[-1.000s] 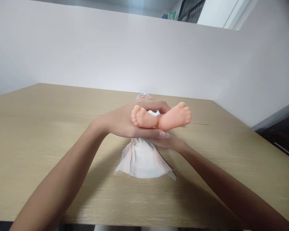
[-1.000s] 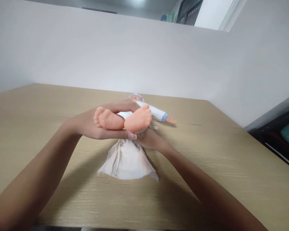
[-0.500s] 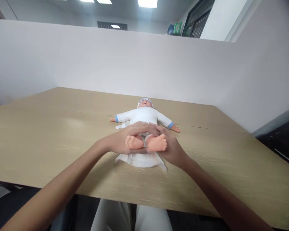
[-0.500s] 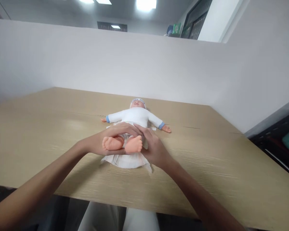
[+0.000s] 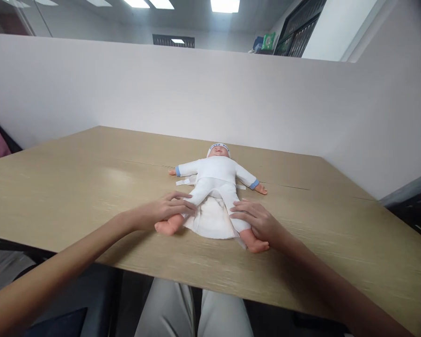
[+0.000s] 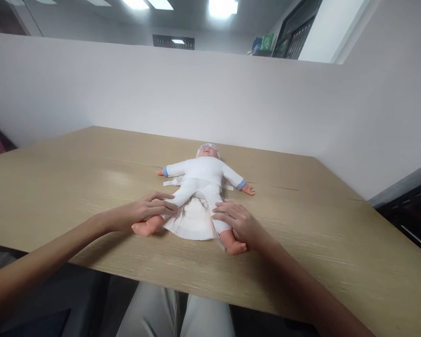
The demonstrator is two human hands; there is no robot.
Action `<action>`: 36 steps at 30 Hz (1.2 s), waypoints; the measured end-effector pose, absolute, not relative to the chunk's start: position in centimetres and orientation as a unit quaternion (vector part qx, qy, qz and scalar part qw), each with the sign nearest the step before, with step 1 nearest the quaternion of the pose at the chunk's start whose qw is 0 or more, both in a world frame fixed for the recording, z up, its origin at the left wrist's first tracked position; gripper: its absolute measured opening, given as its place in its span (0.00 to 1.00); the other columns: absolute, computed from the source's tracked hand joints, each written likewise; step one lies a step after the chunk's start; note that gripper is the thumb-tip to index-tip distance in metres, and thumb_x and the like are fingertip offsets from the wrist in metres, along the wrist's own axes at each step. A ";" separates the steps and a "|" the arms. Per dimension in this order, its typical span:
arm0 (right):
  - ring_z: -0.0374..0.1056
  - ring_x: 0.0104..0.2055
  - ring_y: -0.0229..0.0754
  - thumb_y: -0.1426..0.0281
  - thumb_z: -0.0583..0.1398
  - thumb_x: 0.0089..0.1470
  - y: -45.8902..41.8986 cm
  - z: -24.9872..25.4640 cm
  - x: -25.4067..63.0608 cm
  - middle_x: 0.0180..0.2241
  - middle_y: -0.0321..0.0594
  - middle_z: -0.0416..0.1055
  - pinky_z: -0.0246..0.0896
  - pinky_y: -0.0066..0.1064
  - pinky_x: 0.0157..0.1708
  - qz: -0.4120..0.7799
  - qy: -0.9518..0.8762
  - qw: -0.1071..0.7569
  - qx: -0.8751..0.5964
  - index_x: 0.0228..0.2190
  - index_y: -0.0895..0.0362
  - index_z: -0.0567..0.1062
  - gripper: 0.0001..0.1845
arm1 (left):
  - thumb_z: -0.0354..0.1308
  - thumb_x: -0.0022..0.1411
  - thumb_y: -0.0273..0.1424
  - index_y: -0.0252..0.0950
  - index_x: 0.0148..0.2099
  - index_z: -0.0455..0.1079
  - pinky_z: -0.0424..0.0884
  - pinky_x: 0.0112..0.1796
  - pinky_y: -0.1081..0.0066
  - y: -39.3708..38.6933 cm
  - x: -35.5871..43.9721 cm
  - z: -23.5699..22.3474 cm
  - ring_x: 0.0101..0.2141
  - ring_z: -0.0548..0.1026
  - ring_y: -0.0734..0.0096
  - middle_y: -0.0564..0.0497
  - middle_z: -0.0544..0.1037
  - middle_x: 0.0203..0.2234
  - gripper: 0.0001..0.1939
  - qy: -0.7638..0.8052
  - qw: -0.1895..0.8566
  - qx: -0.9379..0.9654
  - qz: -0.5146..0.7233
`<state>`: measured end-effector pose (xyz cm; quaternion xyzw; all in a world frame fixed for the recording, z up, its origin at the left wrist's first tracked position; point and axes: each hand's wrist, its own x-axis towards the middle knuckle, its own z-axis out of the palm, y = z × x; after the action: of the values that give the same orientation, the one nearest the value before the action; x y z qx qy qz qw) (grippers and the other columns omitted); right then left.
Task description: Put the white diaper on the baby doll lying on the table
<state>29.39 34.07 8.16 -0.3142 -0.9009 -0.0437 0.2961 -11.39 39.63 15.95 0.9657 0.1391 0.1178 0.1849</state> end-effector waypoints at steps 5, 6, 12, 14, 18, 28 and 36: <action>0.73 0.67 0.47 0.80 0.52 0.71 34.3 7.8 29.8 0.56 0.41 0.82 0.71 0.53 0.68 -0.021 -0.907 0.285 -0.308 0.55 0.49 0.81 0.24 | 0.57 0.60 0.12 0.49 0.72 0.69 0.69 0.67 0.48 39.4 -11.4 15.0 0.72 0.63 0.49 0.48 0.77 0.67 0.42 0.141 0.186 0.966 0.114; 0.73 0.67 0.47 0.80 0.52 0.71 34.3 8.2 29.9 0.56 0.41 0.82 0.71 0.52 0.68 -0.008 -0.909 0.281 -0.309 0.56 0.48 0.81 0.25 | 0.57 0.61 0.13 0.49 0.72 0.69 0.68 0.67 0.49 39.4 -11.4 15.1 0.72 0.63 0.49 0.48 0.77 0.67 0.41 0.141 0.191 0.965 0.113; 0.72 0.68 0.46 0.79 0.51 0.70 33.4 11.0 29.8 0.60 0.41 0.79 0.66 0.53 0.71 0.071 -0.906 0.254 -0.331 0.59 0.47 0.79 0.27 | 0.52 0.75 0.24 0.49 0.67 0.74 0.71 0.63 0.54 39.4 -10.8 16.8 0.66 0.69 0.52 0.48 0.79 0.63 0.25 0.177 0.249 0.946 0.106; 0.69 0.70 0.50 0.73 0.54 0.72 32.4 11.8 28.9 0.60 0.43 0.79 0.65 0.55 0.71 0.077 -0.902 0.227 -0.360 0.60 0.48 0.77 0.22 | 0.52 0.77 0.28 0.50 0.66 0.75 0.70 0.62 0.55 39.0 -10.3 17.2 0.63 0.69 0.51 0.48 0.79 0.60 0.22 0.201 0.253 0.941 0.099; 0.65 0.72 0.63 0.51 0.65 0.66 30.1 12.1 26.2 0.63 0.52 0.75 0.56 0.66 0.73 0.012 -0.892 0.188 -0.410 0.65 0.52 0.73 0.32 | 0.67 0.69 0.46 0.45 0.62 0.74 0.69 0.58 0.53 37.9 -8.8 16.5 0.58 0.68 0.45 0.46 0.78 0.55 0.24 0.249 0.207 0.942 0.088; 0.73 0.57 0.58 0.76 0.52 0.70 30.4 10.9 23.4 0.48 0.51 0.78 0.71 0.52 0.54 -0.029 -0.831 0.249 -0.496 0.51 0.54 0.80 0.18 | 0.55 0.76 0.36 0.42 0.48 0.74 0.67 0.52 0.55 37.9 -6.7 15.3 0.48 0.70 0.53 0.48 0.79 0.43 0.08 0.294 0.153 0.929 0.165; 0.70 0.52 0.51 0.65 0.52 0.73 37.5 15.0 24.6 0.48 0.47 0.73 0.64 0.42 0.56 0.073 -0.786 0.385 -0.478 0.43 0.55 0.76 0.13 | 0.52 0.77 0.47 0.40 0.49 0.76 0.67 0.60 0.56 44.6 -3.3 17.9 0.56 0.73 0.52 0.45 0.79 0.53 0.19 0.338 0.229 0.854 0.322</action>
<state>24.60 37.47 14.96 -0.4784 -0.7860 0.0726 0.3848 -3.32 44.60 17.87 0.8540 0.3381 0.3225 0.2288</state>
